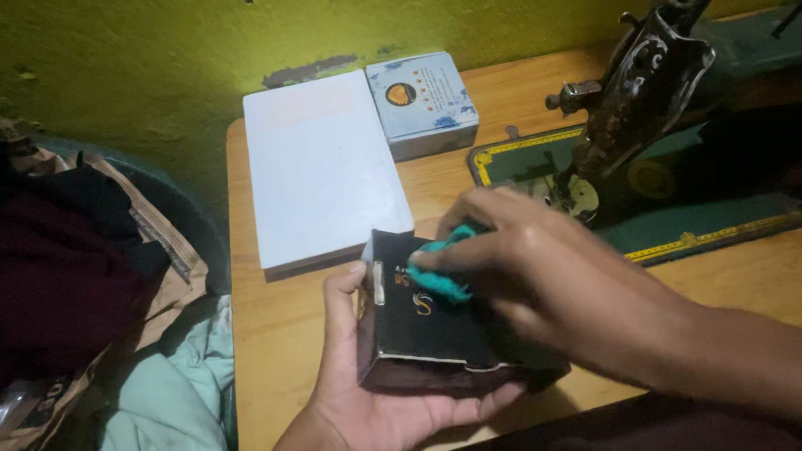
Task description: The person wipes the inside and outside of a small black jewelry box with a green cloth, then places several small plastic bags containing jewelry inside and closes the box. They continue wiping the box exterior and later handle a metal tin containing small items and a pair of scissors.
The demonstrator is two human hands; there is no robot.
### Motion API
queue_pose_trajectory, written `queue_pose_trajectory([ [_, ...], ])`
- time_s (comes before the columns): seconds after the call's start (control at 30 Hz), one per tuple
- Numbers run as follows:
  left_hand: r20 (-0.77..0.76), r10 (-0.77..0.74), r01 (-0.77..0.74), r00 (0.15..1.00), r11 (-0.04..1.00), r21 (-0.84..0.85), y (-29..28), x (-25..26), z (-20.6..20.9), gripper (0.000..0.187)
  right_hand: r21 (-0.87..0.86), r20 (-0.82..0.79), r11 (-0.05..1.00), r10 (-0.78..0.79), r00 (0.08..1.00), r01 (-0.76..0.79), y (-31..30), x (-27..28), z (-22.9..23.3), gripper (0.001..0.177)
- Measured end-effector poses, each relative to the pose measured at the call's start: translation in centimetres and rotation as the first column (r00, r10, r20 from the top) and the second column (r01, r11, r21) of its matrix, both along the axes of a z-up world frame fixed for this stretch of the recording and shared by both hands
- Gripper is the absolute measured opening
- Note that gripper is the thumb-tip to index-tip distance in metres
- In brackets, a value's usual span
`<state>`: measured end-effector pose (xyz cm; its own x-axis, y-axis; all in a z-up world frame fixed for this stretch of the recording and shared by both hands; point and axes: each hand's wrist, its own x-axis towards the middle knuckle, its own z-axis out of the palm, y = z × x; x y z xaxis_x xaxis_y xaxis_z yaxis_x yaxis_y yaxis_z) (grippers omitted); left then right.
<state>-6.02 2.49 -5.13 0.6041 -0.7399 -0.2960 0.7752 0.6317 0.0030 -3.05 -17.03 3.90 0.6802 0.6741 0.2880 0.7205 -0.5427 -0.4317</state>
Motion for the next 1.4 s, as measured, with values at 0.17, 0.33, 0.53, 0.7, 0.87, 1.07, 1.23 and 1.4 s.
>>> queue_pose_trajectory([
  [0.17,-0.013,-0.005,0.006,1.000,0.994,0.108,0.9,0.7,0.3,0.108,0.023,-0.088,0.998,-0.054,0.995,0.057,2.0,-0.2,0.6,0.053],
  [0.33,-0.016,-0.027,0.029,1.000,0.993,0.116,2.3,0.8,1.2,0.104,-0.036,-0.120,0.990,-0.136,0.983,0.133,3.4,0.6,0.9,0.055],
  [0.53,0.037,0.123,-0.128,0.992,0.979,0.160,6.0,-0.5,1.4,0.091,-0.030,-0.286,0.999,-0.031,0.958,0.023,4.1,-0.8,-0.3,0.054],
  [0.7,0.185,0.154,-0.169,0.971,0.983,0.068,10.1,-2.3,1.4,0.091,0.125,-0.381,0.987,0.146,0.913,-0.106,7.0,-3.6,-0.4,0.059],
  [0.87,0.039,0.118,-0.122,0.992,0.988,0.092,12.1,-4.2,1.7,0.089,0.080,-0.413,0.988,-0.088,0.906,0.132,11.5,-3.3,-0.4,0.068],
  [1.07,0.040,0.078,-0.081,0.996,0.992,0.101,14.6,-4.8,1.5,0.094,0.181,-0.294,0.983,0.087,0.952,-0.034,14.1,-5.5,-1.1,0.076],
  [1.23,0.022,0.093,-0.094,0.995,0.994,0.047,16.3,-4.9,1.6,0.095,0.142,-0.251,0.989,0.087,0.964,-0.053,14.2,-5.9,-1.5,0.076],
  [1.4,0.029,0.066,-0.067,0.997,0.998,0.019,16.5,-3.8,2.5,0.095,0.062,-0.356,0.991,-0.088,0.930,0.117,14.3,-4.8,-1.2,0.077],
])
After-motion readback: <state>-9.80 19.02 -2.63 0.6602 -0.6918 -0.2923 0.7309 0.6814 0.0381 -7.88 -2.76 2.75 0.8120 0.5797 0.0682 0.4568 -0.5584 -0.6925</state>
